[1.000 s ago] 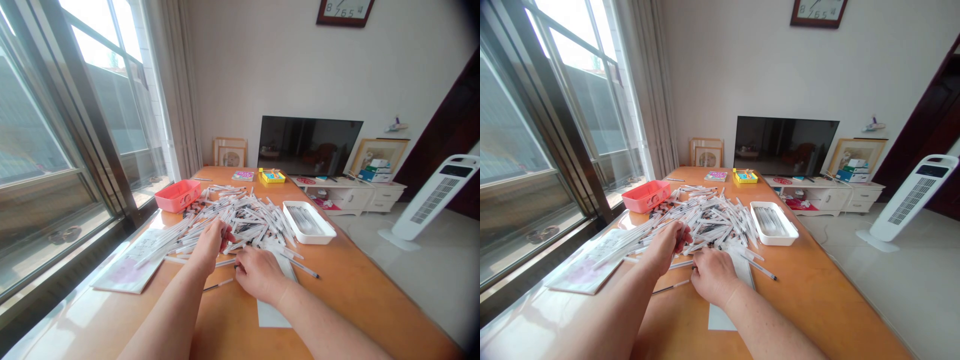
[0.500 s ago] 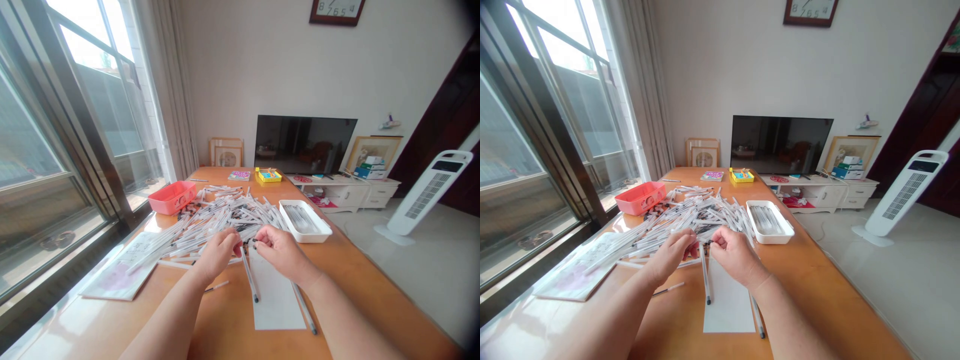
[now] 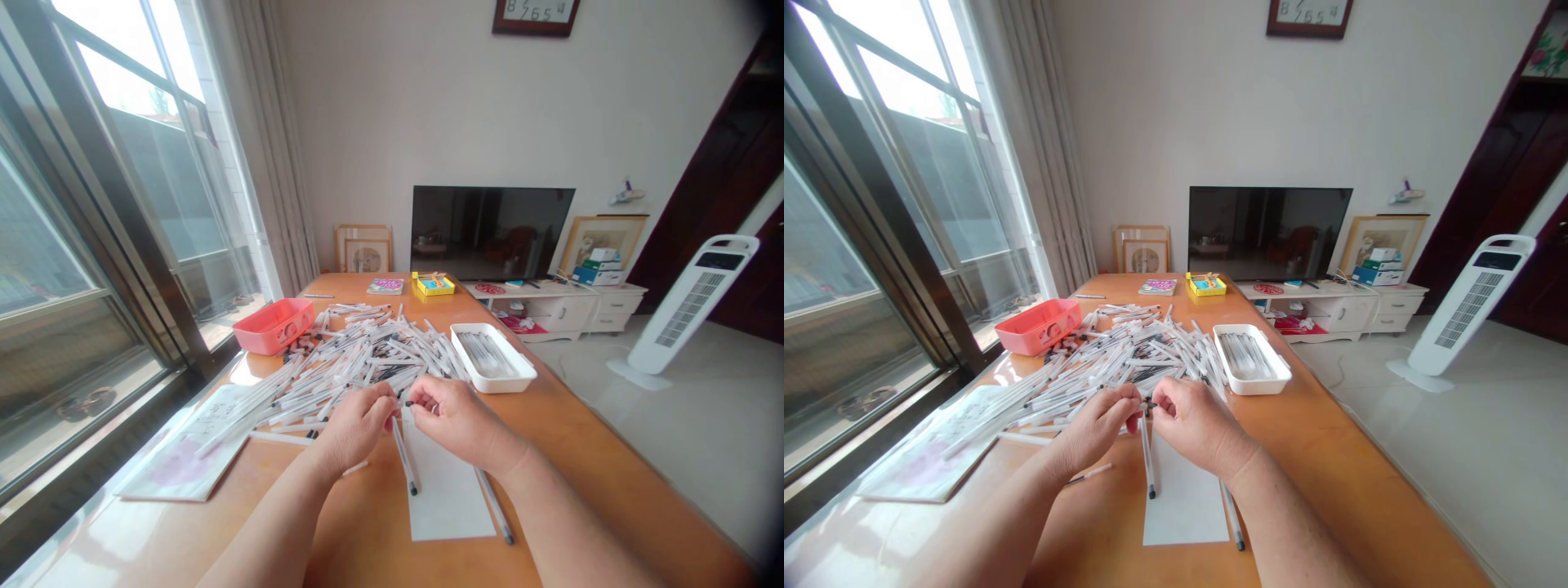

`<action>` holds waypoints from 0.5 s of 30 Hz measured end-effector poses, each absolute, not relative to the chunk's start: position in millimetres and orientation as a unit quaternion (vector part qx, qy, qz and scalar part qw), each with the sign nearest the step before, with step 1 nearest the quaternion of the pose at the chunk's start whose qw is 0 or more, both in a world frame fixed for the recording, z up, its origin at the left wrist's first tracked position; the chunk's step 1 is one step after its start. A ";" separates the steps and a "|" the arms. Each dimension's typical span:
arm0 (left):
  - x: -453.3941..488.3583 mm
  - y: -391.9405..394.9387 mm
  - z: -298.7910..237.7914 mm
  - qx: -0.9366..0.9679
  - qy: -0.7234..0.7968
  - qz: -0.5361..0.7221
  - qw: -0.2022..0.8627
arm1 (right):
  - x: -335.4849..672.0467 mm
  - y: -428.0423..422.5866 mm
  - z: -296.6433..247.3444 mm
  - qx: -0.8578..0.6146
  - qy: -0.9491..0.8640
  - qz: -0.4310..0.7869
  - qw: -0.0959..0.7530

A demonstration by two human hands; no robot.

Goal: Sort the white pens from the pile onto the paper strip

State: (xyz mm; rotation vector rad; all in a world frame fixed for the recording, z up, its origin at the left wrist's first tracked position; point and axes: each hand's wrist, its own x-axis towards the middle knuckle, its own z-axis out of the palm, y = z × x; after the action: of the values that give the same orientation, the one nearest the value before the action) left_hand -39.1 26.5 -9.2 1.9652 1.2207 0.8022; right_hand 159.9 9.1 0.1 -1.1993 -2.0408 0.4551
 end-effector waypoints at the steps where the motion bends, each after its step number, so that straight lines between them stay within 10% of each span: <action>1: -38.9 26.4 -9.1 0.757 0.470 0.304 0.338 | 159.7 8.8 0.3 -0.466 -0.791 0.175 0.355; 15: -38.5 26.5 -12.0 0.783 0.478 0.269 0.295 | 161.1 6.5 -0.4 -0.485 -0.799 0.148 0.323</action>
State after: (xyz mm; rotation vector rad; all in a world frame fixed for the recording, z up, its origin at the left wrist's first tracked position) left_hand -38.5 26.5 -12.0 2.0834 1.2708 0.7155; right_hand 161.1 6.5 -0.4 -1.2728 -2.0974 0.3893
